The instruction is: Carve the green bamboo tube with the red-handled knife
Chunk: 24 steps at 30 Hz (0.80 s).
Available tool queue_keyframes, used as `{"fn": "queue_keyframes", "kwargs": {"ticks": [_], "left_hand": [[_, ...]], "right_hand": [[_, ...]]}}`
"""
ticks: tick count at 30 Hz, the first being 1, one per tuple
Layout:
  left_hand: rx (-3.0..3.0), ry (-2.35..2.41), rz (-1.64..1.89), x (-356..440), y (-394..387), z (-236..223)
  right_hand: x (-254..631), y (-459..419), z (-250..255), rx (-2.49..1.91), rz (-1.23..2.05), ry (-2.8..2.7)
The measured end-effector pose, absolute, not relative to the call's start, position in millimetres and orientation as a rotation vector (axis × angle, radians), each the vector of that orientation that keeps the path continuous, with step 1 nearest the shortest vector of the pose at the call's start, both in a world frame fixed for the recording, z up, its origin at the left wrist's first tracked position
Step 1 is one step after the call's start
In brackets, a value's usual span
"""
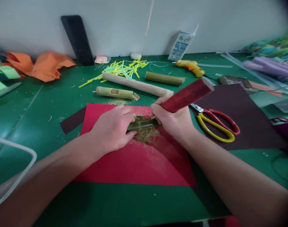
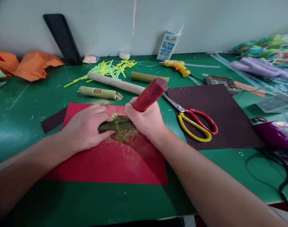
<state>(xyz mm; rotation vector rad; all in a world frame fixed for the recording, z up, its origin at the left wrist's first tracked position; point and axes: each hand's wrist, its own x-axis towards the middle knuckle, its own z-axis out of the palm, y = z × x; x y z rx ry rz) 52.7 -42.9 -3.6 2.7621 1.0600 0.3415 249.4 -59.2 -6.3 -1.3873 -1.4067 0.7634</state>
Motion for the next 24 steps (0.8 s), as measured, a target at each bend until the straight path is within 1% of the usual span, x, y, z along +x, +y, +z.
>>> {"fn": "queue_keyframes", "kwargs": {"ticks": [14, 24], "left_hand": [[2.770, 1.053, 0.375, 51.5, -42.6, -4.9], [2.774, 1.050, 0.373, 51.8, -42.8, -4.4]], "right_hand": [[250.9, -57.8, -8.3, -1.373, 0.737, -1.404], [250.1, -59.5, -7.8, -1.375, 0.788, -1.395]]}}
